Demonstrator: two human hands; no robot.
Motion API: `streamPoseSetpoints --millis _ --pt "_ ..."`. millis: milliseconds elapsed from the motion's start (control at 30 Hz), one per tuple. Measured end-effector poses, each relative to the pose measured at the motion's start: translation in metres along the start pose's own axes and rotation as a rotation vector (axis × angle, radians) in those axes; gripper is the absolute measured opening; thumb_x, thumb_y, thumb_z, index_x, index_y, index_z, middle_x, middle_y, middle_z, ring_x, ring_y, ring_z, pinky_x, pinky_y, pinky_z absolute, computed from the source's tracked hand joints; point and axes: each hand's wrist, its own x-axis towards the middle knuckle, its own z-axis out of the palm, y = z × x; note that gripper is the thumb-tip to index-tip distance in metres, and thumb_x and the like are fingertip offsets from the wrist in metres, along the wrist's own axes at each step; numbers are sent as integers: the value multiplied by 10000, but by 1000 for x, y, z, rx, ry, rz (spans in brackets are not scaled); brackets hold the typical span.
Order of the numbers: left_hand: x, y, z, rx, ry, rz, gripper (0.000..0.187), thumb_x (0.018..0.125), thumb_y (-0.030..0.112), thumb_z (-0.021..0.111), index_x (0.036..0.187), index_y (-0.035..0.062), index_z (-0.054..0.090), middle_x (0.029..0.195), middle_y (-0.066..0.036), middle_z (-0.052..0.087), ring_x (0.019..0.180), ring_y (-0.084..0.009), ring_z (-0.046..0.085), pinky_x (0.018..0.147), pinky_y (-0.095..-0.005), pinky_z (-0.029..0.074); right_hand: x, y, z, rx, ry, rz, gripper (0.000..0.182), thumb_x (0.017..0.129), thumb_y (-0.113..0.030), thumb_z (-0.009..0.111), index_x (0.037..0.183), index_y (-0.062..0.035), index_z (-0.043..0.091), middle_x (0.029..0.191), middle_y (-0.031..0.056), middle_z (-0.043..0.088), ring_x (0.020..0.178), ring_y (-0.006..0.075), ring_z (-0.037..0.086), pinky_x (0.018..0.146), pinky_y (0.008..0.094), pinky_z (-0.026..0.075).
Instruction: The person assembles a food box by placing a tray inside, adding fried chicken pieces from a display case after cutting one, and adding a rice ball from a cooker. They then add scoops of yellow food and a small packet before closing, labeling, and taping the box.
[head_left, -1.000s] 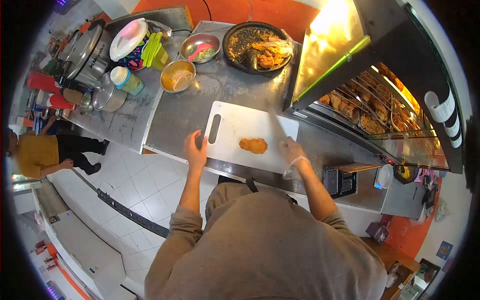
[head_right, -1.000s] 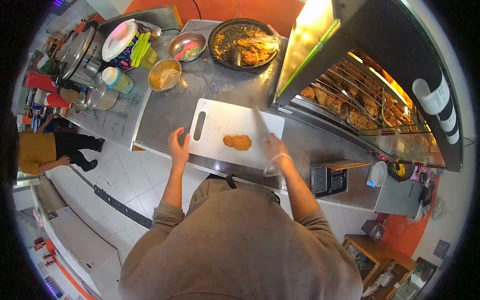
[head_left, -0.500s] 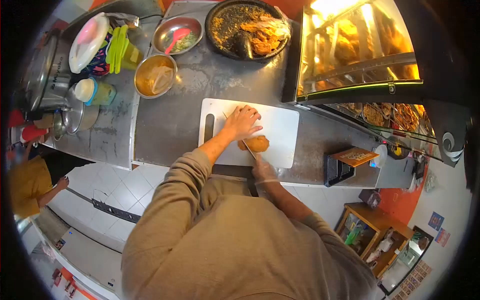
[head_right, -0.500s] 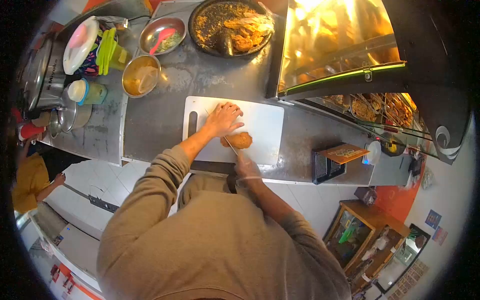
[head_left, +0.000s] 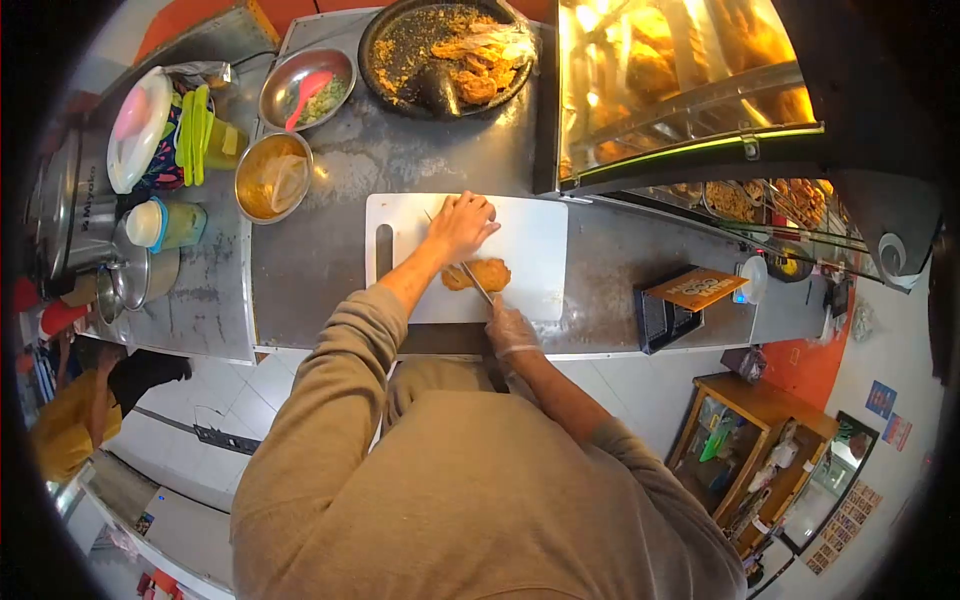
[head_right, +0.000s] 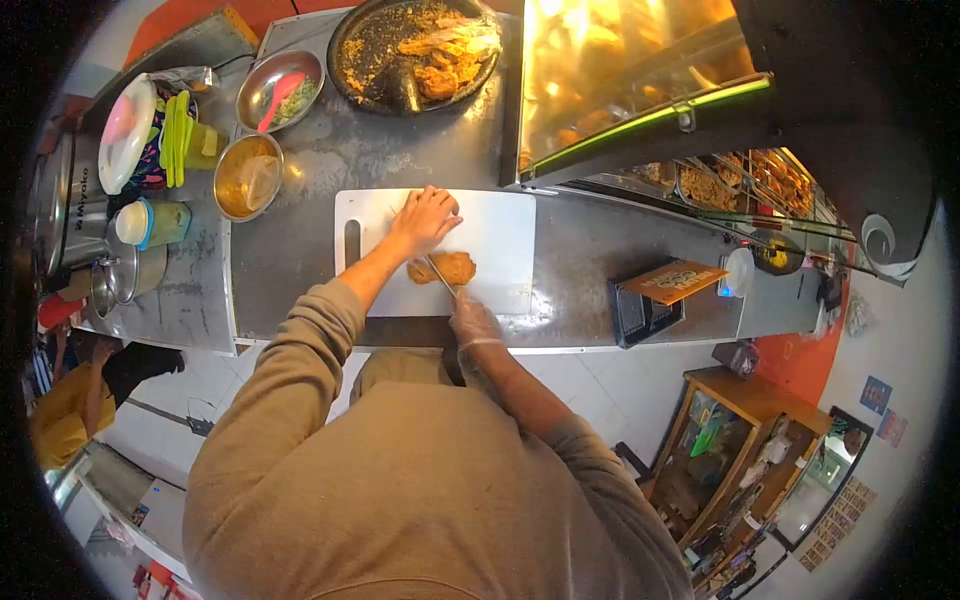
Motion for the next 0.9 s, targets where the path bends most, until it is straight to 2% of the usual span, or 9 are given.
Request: streamPoseSetpoints --millis 200,267,333,367,467,567,700,800,900 --pt "22 -1 9 -205 82 37 251 927 329 513 893 99 607 958 -59 578 958 -258 501 833 -422 364 -24 -16 -61 -69 -10 23 211 902 -160 431 1051 -23 489 935 277 634 901 446 613 761 522 489" --pt "18 0 17 -147 57 73 265 934 328 502 868 98 617 908 -56 587 935 -255 508 834 -412 364 -13 0 -39 -52 -49 99 198 887 -176 474 1030 -38 474 958 275 630 924 442 604 760 518 480" --pt "20 1 21 -30 46 157 304 948 325 481 820 97 637 808 -49 606 888 -249 523 836 -391 364 16 39 20 -19 61 -56 197 881 -166 472 1026 -32 473 963 275 628 933 440 603 748 521 479" --pt "21 6 6 -66 -36 45 322 956 321 463 812 97 645 795 -57 623 871 -260 540 833 -386 365 14 25 8 13 67 -16 200 878 -158 480 1035 -35 470 918 266 629 899 441 608 743 525 479" --pt "26 -10 12 -72 -36 20 333 962 316 451 811 90 643 806 -87 635 858 -287 560 810 -400 376 21 24 -3 129 54 -17 214 879 -159 480 1057 -41 471 890 267 626 881 442 610 755 539 471" --pt "47 -9 11 -133 27 62 367 967 317 439 771 88 650 785 -110 643 851 -302 573 791 -434 391 -27 -17 -85 -27 78 -54 252 911 -175 434 1109 -31 491 901 259 640 870 446 620 771 530 487" --pt "45 -3 35 -138 -67 113 406 971 326 421 756 71 653 793 -111 652 878 -310 564 816 -441 403 10 25 -19 -10 78 -2 270 940 -221 429 1111 -21 491 861 273 638 840 455 625 750 537 490" --pt "41 11 19 -19 -140 79 426 976 329 402 763 60 656 820 -98 663 902 -322 557 816 -438 412 11 23 -18 102 114 8 269 949 -248 427 1076 -24 501 790 301 624 820 471 618 731 555 475" --pt "59 -4 19 -133 -19 -16 425 975 316 404 761 38 644 829 -151 651 884 -360 557 801 -454 419 8 14 -50 83 147 -61 268 955 -259 417 1075 -36 503 799 305 618 828 473 615 733 553 474"
